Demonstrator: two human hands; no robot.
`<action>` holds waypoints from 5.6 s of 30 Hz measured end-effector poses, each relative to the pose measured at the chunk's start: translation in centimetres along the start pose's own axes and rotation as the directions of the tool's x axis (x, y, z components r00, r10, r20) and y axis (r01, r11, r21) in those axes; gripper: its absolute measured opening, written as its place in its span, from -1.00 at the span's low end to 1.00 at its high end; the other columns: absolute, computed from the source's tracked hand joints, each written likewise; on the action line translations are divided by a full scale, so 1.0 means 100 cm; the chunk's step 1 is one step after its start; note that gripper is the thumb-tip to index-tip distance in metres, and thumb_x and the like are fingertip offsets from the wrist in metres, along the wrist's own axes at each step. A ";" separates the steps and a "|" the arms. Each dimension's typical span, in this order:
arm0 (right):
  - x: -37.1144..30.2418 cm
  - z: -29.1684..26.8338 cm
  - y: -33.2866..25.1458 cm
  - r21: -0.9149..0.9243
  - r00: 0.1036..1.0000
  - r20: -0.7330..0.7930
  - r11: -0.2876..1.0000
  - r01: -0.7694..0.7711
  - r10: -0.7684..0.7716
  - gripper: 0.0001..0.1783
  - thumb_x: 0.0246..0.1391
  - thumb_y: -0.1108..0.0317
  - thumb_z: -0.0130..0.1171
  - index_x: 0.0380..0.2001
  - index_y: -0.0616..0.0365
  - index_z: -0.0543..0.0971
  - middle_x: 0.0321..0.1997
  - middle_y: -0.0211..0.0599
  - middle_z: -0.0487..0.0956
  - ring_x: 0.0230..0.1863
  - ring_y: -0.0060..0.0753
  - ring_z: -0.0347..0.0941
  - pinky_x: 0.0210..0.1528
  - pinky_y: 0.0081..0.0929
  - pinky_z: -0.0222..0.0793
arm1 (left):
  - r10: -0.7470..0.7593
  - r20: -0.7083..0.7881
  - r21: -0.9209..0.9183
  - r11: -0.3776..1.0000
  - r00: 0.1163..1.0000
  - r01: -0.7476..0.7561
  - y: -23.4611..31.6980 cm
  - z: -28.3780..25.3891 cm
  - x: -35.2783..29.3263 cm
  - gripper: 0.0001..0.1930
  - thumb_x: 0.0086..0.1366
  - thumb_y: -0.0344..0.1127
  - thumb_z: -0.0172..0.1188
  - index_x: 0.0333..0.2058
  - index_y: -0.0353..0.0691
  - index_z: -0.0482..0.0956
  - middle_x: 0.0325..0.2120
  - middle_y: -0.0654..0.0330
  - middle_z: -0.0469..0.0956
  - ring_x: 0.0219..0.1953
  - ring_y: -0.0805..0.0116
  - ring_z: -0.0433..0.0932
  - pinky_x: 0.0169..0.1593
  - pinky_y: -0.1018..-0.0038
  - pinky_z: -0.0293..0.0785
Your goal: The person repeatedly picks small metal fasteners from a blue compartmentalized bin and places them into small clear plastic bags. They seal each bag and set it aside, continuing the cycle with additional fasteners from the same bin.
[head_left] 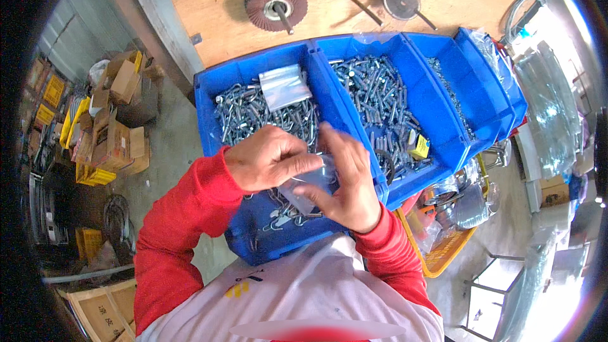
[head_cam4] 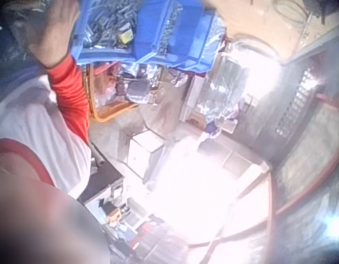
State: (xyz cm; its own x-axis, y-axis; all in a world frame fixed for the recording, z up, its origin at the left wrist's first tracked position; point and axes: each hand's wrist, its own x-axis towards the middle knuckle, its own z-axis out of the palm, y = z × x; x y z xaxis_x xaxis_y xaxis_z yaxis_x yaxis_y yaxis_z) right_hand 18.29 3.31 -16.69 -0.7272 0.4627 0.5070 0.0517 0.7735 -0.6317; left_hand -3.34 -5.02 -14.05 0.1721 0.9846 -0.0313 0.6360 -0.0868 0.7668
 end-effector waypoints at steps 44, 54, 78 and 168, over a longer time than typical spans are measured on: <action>-0.027 0.006 0.009 0.476 0.901 0.432 0.858 -0.193 -0.037 -0.85 0.07 0.54 0.28 -0.55 0.31 0.56 -0.56 -0.13 0.50 -0.49 -0.07 0.44 -0.41 -0.20 0.31 | -0.274 -0.045 -0.436 0.870 0.961 0.228 0.011 0.073 -0.061 -0.76 0.37 -0.25 0.26 -0.41 -0.31 0.62 -0.62 0.17 0.58 -0.59 0.42 0.55 -0.46 0.36 0.46; -0.032 0.010 -0.010 0.348 0.938 0.184 0.874 -0.341 0.293 -0.90 0.18 0.52 0.23 -0.41 0.32 0.65 -0.51 -0.08 0.57 -0.47 -0.12 0.54 -0.38 -0.27 0.38 | -0.299 -0.121 -0.595 0.785 0.947 0.172 0.027 0.071 -0.051 -0.74 0.26 -0.26 0.42 -0.44 -0.30 0.57 -0.53 0.25 0.63 -0.42 0.54 0.62 -0.35 0.52 0.55; -0.036 0.066 -0.014 0.118 0.949 -0.178 0.963 -0.244 0.262 -0.81 -0.06 0.60 0.21 -0.67 0.27 0.46 -0.58 -0.15 0.43 -0.55 -0.11 0.38 -0.45 -0.25 0.25 | 0.184 -0.586 0.353 0.935 0.789 0.044 -0.018 0.048 -0.063 -0.82 0.03 -0.47 0.31 -0.52 -0.16 0.44 -0.62 0.12 0.40 -0.60 0.02 0.50 -0.52 0.15 0.41; 0.018 -0.048 0.033 -0.179 0.917 0.329 0.938 0.296 -0.226 -0.86 -0.07 0.39 0.27 -0.36 0.03 0.67 -0.35 -0.32 0.57 -0.32 -0.23 0.54 -0.30 -0.26 0.43 | -0.194 -0.008 0.340 0.922 0.981 0.186 0.017 0.039 0.005 -0.61 0.12 -0.40 0.28 -0.04 -0.34 0.63 -0.13 -0.15 0.66 -0.10 -0.12 0.67 0.01 0.13 0.61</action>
State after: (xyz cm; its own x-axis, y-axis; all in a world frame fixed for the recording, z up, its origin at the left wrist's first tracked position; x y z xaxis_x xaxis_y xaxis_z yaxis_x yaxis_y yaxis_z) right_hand 20.40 8.76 -15.02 -0.9035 0.1070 0.4151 -0.0440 0.9401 -0.3380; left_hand 0.73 -5.31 -15.23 0.0391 0.9839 -0.1745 0.8738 0.0510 0.4836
